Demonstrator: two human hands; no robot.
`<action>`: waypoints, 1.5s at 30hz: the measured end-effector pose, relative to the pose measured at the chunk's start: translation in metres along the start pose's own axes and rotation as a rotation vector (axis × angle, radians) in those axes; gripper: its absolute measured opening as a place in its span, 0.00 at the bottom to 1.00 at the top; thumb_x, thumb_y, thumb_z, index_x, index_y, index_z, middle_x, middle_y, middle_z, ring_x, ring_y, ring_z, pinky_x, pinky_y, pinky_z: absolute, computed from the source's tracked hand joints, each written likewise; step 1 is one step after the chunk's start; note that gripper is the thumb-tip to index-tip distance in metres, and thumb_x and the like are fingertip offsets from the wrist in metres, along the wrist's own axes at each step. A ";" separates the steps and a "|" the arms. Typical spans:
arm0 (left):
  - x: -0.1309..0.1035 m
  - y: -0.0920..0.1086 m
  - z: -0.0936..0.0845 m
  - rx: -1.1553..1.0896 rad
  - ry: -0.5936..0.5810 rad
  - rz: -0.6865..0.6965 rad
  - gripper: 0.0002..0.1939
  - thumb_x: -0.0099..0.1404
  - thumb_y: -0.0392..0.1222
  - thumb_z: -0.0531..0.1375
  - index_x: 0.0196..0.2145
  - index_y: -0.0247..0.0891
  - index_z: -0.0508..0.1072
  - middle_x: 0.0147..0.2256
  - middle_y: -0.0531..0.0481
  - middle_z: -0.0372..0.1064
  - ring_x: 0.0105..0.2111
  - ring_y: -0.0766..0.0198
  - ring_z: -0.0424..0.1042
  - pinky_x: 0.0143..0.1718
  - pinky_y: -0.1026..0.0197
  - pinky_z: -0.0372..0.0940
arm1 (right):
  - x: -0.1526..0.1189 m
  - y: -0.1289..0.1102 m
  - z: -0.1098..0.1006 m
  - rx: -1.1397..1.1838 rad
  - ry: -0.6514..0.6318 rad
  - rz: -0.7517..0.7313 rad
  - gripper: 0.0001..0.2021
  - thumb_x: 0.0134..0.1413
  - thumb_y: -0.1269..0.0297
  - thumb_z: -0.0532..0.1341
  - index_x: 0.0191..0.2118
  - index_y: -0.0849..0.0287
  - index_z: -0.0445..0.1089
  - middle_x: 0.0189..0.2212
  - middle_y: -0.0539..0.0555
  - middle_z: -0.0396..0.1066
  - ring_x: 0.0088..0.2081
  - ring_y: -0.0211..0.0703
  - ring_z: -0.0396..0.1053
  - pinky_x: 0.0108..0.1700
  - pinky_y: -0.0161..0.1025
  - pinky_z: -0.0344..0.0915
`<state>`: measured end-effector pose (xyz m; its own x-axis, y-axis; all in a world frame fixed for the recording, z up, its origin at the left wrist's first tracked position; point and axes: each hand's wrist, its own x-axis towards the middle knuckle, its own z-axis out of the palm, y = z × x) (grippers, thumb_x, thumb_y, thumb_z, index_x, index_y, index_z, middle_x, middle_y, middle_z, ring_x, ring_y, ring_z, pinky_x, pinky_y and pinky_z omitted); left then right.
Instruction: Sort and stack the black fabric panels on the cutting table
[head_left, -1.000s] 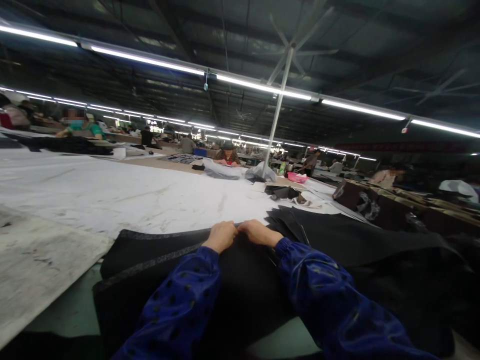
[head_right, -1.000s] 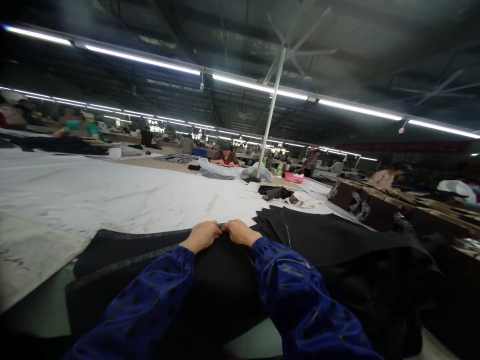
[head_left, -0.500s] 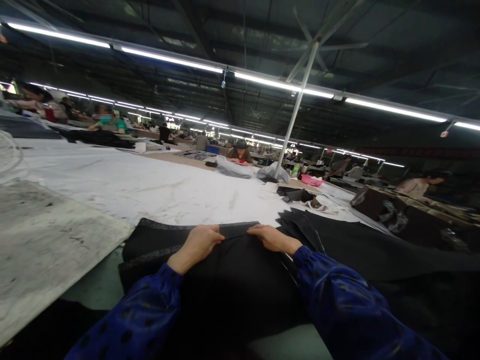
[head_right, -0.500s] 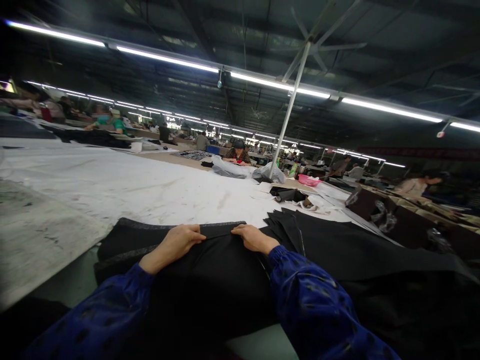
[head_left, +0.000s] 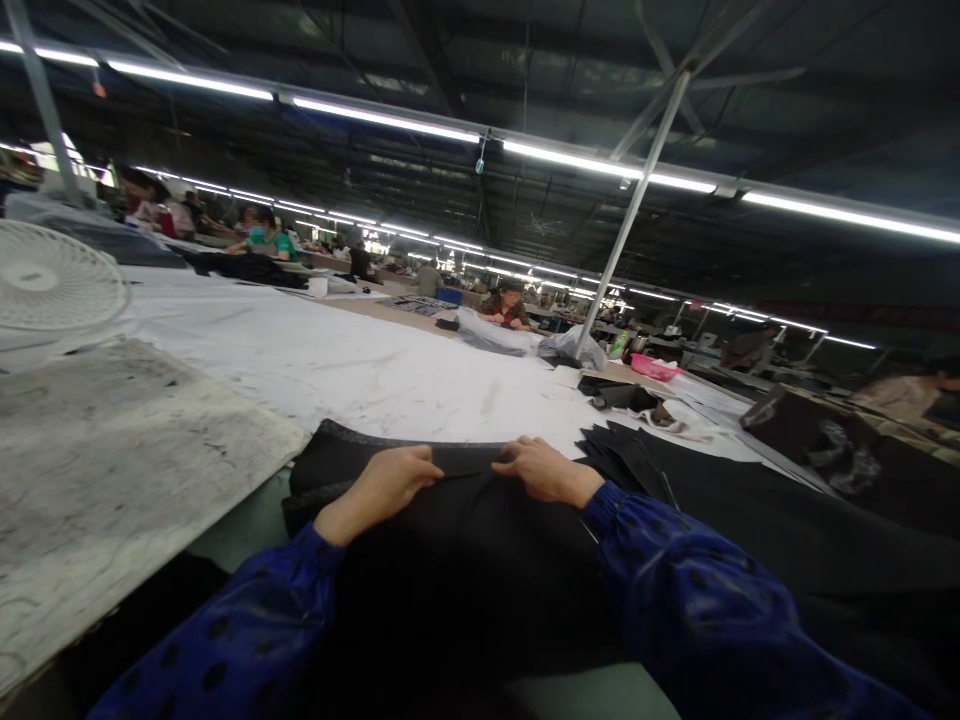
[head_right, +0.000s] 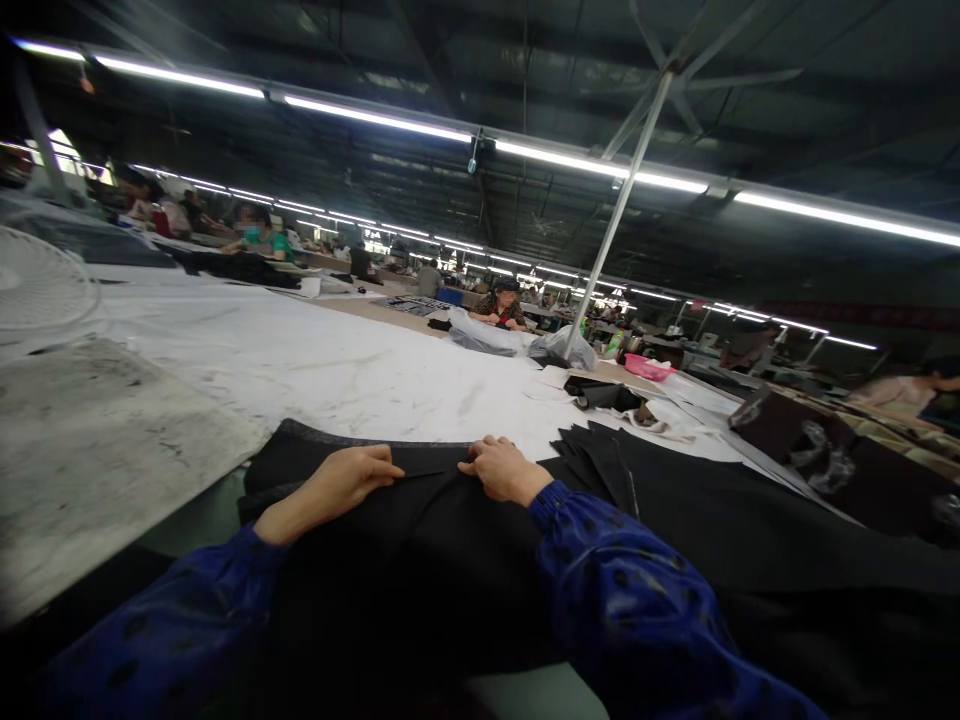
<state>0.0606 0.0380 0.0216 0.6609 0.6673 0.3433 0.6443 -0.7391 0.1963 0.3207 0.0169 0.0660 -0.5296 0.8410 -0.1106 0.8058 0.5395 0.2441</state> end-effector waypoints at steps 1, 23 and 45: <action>-0.005 -0.002 -0.001 0.026 0.020 0.024 0.14 0.66 0.36 0.53 0.41 0.46 0.77 0.36 0.52 0.70 0.34 0.66 0.69 0.34 0.66 0.58 | 0.003 -0.002 0.000 0.026 0.022 -0.014 0.20 0.54 0.77 0.53 0.50 0.57 0.71 0.43 0.62 0.69 0.43 0.48 0.67 0.43 0.40 0.62; -0.062 -0.030 -0.014 0.088 0.181 0.105 0.15 0.68 0.35 0.50 0.43 0.42 0.76 0.35 0.48 0.69 0.34 0.64 0.69 0.35 0.63 0.62 | 0.024 -0.071 -0.038 -0.066 -0.086 -0.143 0.31 0.49 0.81 0.52 0.61 0.57 0.60 0.39 0.60 0.67 0.36 0.44 0.66 0.37 0.38 0.62; -0.105 -0.059 -0.016 -0.013 0.331 -0.058 0.16 0.67 0.48 0.53 0.47 0.42 0.73 0.42 0.49 0.71 0.42 0.61 0.71 0.43 0.63 0.66 | 0.044 -0.115 -0.044 -0.028 -0.031 -0.102 0.29 0.61 0.68 0.50 0.64 0.33 0.47 0.44 0.60 0.60 0.43 0.53 0.64 0.38 0.48 0.65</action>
<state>-0.0530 0.0104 -0.0115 0.4613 0.6438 0.6106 0.6706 -0.7036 0.2353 0.1933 -0.0099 0.0758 -0.5997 0.7829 -0.1656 0.7403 0.6214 0.2567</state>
